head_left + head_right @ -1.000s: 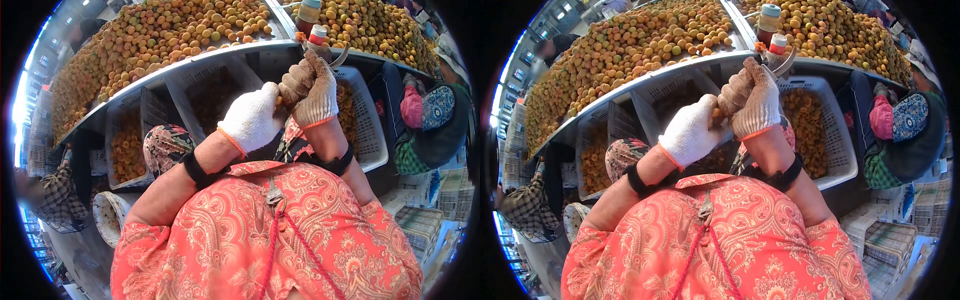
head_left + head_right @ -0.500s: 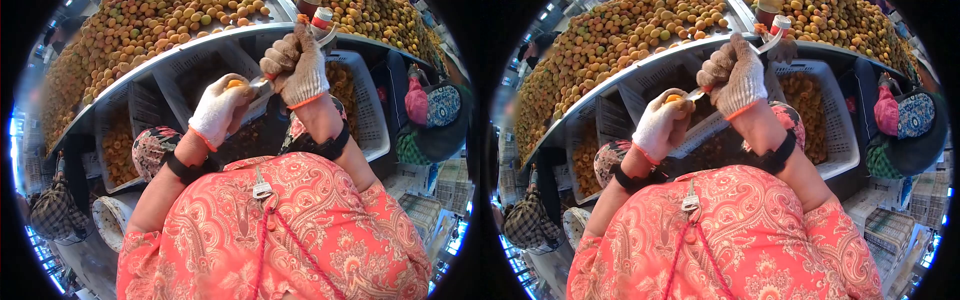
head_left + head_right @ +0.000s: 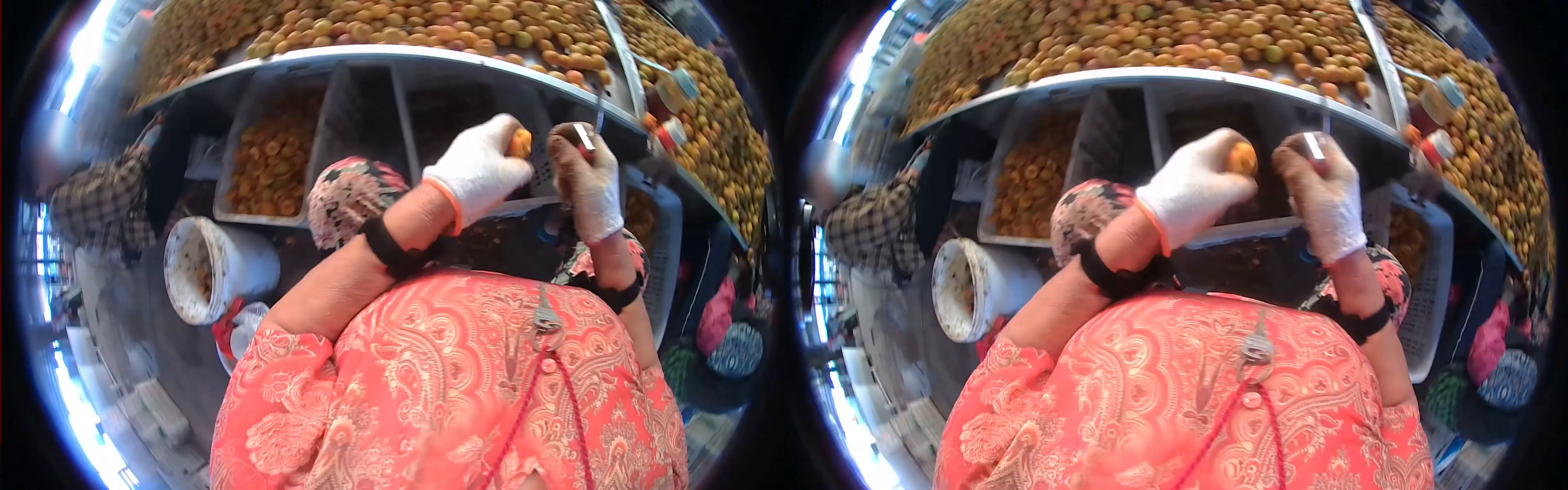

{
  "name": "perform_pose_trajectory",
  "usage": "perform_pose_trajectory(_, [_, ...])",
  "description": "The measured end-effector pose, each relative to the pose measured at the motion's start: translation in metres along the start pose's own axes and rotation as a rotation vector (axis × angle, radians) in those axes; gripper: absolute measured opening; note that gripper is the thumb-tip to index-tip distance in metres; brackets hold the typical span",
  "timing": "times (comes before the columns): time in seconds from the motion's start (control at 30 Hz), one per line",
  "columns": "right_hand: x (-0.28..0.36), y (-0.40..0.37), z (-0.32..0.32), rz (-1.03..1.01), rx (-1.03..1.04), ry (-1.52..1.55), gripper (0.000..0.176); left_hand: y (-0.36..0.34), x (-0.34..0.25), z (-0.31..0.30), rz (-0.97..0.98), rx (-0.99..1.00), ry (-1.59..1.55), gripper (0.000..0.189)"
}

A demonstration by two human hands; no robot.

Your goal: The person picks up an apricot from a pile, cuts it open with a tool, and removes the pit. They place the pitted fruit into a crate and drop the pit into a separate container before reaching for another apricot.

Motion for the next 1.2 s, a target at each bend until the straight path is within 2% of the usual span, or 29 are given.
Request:
perform_pose_trajectory(0.03, [-0.002,0.000,0.001,0.053,-0.001,0.027,0.009,-0.009,-0.004,-0.023,-0.154,-0.026,-0.039,0.031])
perform_pose_trajectory(0.13, [-0.008,-0.003,-0.001,0.128,-0.019,0.076,0.009,-0.022,0.018,-0.100,-0.177,-0.250,-0.186,0.031])
perform_pose_trajectory(0.2, [-0.013,-0.002,-0.005,0.154,-0.036,0.102,0.008,-0.032,0.040,-0.168,-0.066,-0.445,0.031,0.034])
perform_pose_trajectory(0.27, [-0.018,-0.002,-0.008,0.194,-0.043,0.112,0.008,-0.058,0.073,-0.235,-0.118,-0.636,0.241,0.036])
perform_pose_trajectory(0.33, [-0.021,-0.003,-0.007,0.197,-0.041,0.123,0.008,-0.082,0.104,-0.295,-0.096,-0.713,0.582,0.036])
perform_pose_trajectory(0.4, [-0.021,-0.006,-0.009,0.197,-0.041,0.119,0.008,-0.108,0.111,-0.333,-0.274,-0.780,1.019,0.041])
perform_pose_trajectory(0.47, [-0.023,-0.005,-0.013,0.182,-0.065,0.090,0.007,-0.122,0.088,-0.358,-0.266,-0.885,1.229,0.039])
perform_pose_trajectory(0.53, [-0.023,-0.003,-0.023,0.141,-0.080,-0.016,0.012,-0.111,0.094,-0.395,-0.130,-0.968,0.941,0.033])
perform_pose_trajectory(0.6, [-0.032,0.001,-0.035,0.055,-0.125,-0.074,0.015,-0.067,0.067,-0.377,-0.004,-0.897,0.537,0.021])
perform_pose_trajectory(0.67, [-0.048,0.002,-0.042,0.032,-0.138,-0.047,0.016,-0.009,0.023,-0.321,0.041,-0.683,0.291,0.021])
perform_pose_trajectory(0.73, [-0.061,0.000,-0.046,0.074,-0.121,-0.003,0.014,0.039,-0.035,-0.238,0.134,-0.572,0.194,0.023])
perform_pose_trajectory(0.77, [-0.063,-0.007,-0.044,0.257,-0.036,0.177,0.012,0.063,-0.056,-0.194,0.170,-0.433,0.180,0.022])
perform_pose_trajectory(0.83, [-0.069,-0.011,-0.046,0.356,-0.026,0.356,0.009,0.100,-0.093,-0.107,0.227,-0.231,0.374,0.023])
perform_pose_trajectory(0.9, [-0.073,-0.010,-0.057,0.409,-0.016,0.396,0.009,0.150,-0.083,-0.043,0.255,-0.034,0.398,0.027])
perform_pose_trajectory(0.97, [-0.080,-0.006,-0.071,0.386,-0.034,0.284,0.013,0.174,-0.083,0.021,0.250,0.083,0.542,0.029])
perform_pose_trajectory(1.0, [-0.087,-0.002,-0.077,0.387,-0.036,0.292,0.013,0.194,-0.075,0.047,0.328,0.145,0.593,0.031])
perform_pose_trajectory(1.07, [-0.103,0.001,-0.093,0.401,-0.090,0.132,0.018,0.220,-0.064,0.081,0.335,0.198,0.830,0.035])
perform_pose_trajectory(1.13, [-0.114,0.004,-0.102,0.423,-0.105,0.076,0.023,0.251,-0.043,0.101,0.363,0.220,0.873,0.036])
perform_pose_trajectory(1.2, [-0.111,0.010,-0.108,0.247,-0.114,-0.005,0.023,0.261,-0.032,0.113,0.383,0.240,0.909,0.037])
Point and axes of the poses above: each hand's wrist, its own y-axis towards the middle knuckle, its own z-axis out of the palm, x = y × z, the point moved 9 cm from there along y, towards the middle knuckle, and after that the axes turned 8 degrees about -x, right-handed, at the moved point
